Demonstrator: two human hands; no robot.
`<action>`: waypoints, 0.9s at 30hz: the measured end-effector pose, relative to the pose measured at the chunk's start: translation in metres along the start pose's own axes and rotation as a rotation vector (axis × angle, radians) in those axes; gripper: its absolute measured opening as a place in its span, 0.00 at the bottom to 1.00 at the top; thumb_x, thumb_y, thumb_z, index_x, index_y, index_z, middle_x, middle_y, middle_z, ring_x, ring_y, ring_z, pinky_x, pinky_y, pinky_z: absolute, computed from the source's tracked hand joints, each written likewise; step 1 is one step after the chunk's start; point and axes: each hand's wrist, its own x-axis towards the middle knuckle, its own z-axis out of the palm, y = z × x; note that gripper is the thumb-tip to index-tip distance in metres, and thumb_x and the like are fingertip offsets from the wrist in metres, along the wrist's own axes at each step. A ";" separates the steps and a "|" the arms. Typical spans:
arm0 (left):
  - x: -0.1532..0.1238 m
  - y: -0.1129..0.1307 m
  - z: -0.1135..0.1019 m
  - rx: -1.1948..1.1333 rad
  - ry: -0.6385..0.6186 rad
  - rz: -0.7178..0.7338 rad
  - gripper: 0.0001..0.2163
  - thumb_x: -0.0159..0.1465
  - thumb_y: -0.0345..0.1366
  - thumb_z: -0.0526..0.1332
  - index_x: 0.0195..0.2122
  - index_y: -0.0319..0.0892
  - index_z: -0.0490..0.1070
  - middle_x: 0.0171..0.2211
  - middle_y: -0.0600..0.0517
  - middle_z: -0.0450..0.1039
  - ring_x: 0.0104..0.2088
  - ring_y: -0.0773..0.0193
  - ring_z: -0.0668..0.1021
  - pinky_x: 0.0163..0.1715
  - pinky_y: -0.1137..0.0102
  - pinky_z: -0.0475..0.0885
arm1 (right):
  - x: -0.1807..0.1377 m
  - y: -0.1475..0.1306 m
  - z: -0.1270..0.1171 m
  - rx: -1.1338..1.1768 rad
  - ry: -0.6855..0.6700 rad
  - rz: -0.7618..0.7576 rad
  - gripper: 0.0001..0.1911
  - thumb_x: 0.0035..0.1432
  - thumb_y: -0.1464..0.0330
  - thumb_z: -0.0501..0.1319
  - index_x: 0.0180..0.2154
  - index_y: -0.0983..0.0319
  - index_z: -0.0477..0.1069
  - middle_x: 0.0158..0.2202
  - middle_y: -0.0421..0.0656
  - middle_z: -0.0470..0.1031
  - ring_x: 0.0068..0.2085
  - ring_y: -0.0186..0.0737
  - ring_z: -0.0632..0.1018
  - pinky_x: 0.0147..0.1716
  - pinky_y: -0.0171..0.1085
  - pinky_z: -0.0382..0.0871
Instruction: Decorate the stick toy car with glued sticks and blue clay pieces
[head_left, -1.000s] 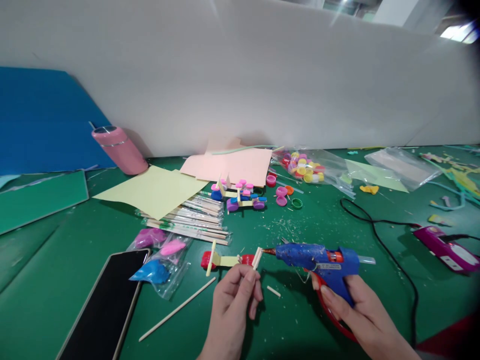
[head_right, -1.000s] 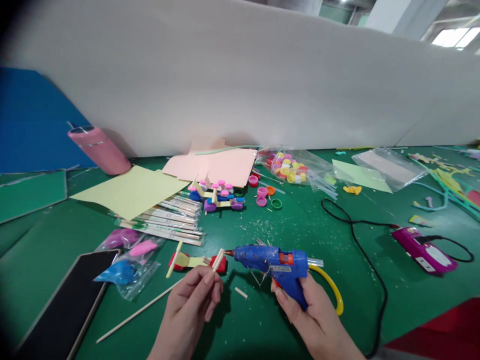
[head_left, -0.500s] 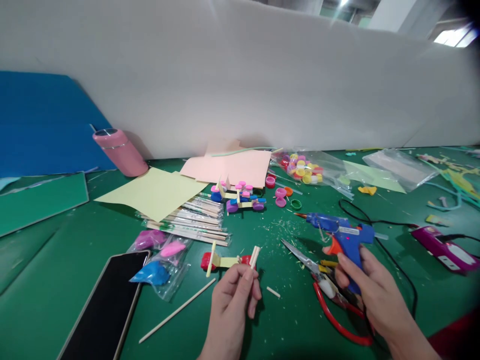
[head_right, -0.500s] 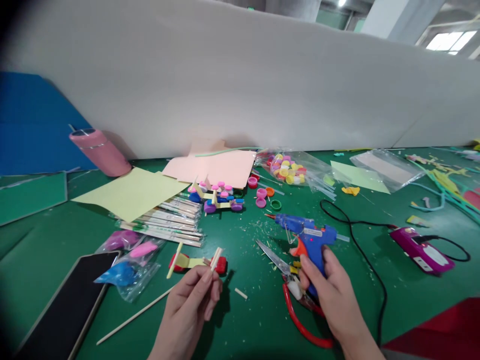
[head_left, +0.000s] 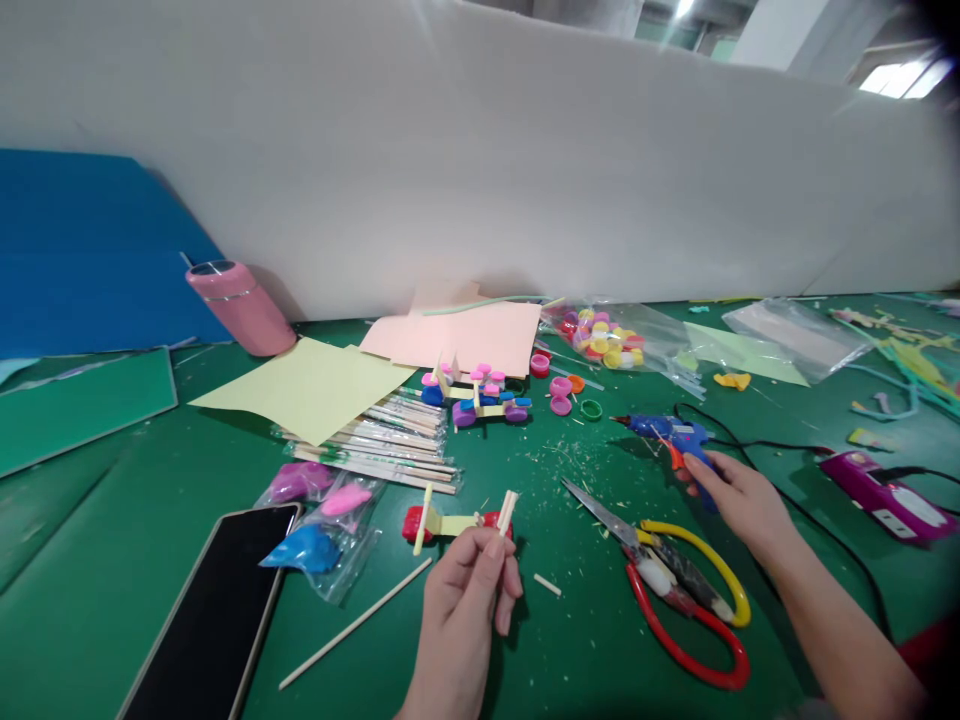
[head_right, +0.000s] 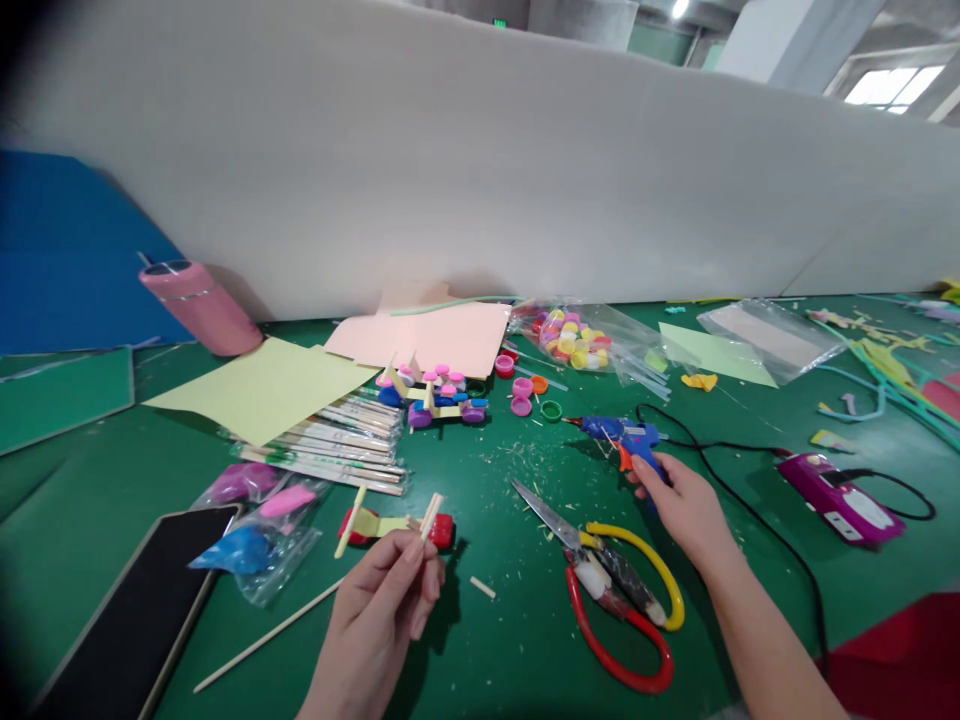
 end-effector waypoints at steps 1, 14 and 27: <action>0.000 0.000 0.000 -0.005 0.000 0.000 0.09 0.59 0.38 0.57 0.24 0.40 0.65 0.17 0.57 0.65 0.14 0.76 0.59 0.17 0.76 0.49 | 0.003 0.003 0.001 -0.055 0.018 -0.013 0.17 0.48 0.54 0.58 0.29 0.62 0.72 0.27 0.45 0.75 0.29 0.46 0.75 0.31 0.42 0.68; 0.001 -0.002 -0.002 0.034 -0.029 0.027 0.08 0.60 0.37 0.56 0.26 0.40 0.66 0.18 0.57 0.66 0.15 0.76 0.60 0.17 0.76 0.52 | -0.043 -0.036 0.029 -0.277 0.101 -0.319 0.14 0.56 0.62 0.52 0.43 0.62 0.65 0.37 0.47 0.70 0.38 0.43 0.72 0.38 0.40 0.66; 0.001 -0.002 -0.004 0.032 -0.052 0.027 0.08 0.60 0.37 0.56 0.27 0.40 0.67 0.19 0.57 0.65 0.16 0.76 0.60 0.18 0.76 0.53 | -0.113 -0.087 0.090 -0.623 -0.575 -0.626 0.07 0.59 0.69 0.54 0.32 0.60 0.69 0.33 0.43 0.70 0.34 0.40 0.72 0.31 0.35 0.65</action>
